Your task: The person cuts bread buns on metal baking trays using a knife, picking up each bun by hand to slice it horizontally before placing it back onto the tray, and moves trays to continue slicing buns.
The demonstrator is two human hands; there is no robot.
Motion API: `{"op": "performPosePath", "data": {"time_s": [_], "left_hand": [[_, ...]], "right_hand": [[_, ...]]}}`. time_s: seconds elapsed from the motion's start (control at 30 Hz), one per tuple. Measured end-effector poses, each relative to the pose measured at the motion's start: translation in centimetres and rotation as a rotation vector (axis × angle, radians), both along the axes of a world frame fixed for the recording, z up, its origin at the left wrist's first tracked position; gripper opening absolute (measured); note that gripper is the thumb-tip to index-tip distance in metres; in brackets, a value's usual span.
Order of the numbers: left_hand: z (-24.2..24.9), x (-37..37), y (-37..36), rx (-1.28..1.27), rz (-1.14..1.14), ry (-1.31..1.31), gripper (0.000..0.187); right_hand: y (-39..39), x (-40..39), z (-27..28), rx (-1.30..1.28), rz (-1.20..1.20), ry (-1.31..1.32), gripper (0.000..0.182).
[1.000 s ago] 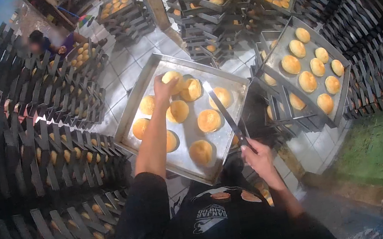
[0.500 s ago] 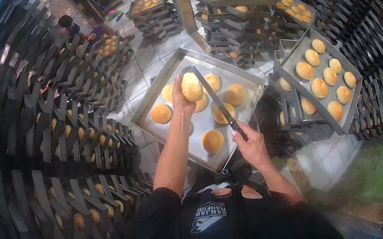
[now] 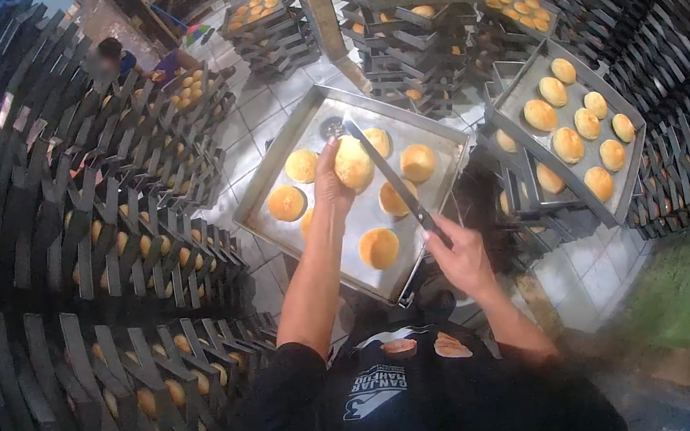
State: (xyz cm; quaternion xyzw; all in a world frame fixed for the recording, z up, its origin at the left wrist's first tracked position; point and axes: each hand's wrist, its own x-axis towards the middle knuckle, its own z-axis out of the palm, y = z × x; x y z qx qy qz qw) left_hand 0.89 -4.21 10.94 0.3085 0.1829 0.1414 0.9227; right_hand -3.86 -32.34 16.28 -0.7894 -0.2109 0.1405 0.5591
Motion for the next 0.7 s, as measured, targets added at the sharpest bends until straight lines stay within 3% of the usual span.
{"op": "performPosePath", "data": {"time_s": [0.07,0.17,0.27,0.4,0.47,0.57,0.7], "left_hand": [[0.2,-0.5,-0.3,0.021,0.013,0.031,0.033],[-1.1,-0.7,-2.7,0.272,-0.055,-0.022,0.026],[-2.0,-0.4,-3.0,0.284,-0.069,-0.061,0.032],[1.0,-1.1,-0.7,0.217,0.025,0.006,0.029],[0.0,-1.3,0.3,0.311,0.006,-0.019,0.028],[-0.4,-2.2,-2.6,0.342,-0.13,0.002,0.024],[-0.4,-1.8,-4.0,0.378,-0.131,0.033,0.024]], "right_hand": [[0.0,-0.5,0.2,-0.053,0.008,0.072,0.041],[0.8,0.6,-0.8,-0.028,-0.049,-0.026,0.04],[1.9,2.3,0.8,0.063,0.009,-0.036,0.036],[-0.3,0.0,0.5,-0.075,0.021,-0.041,0.038],[-0.8,-0.5,-1.6,0.048,0.019,-0.097,0.039],[-0.1,0.2,-2.0,0.012,-0.003,-0.052,0.037],[1.0,2.2,-0.3,-0.038,0.065,0.02,0.039]]}}
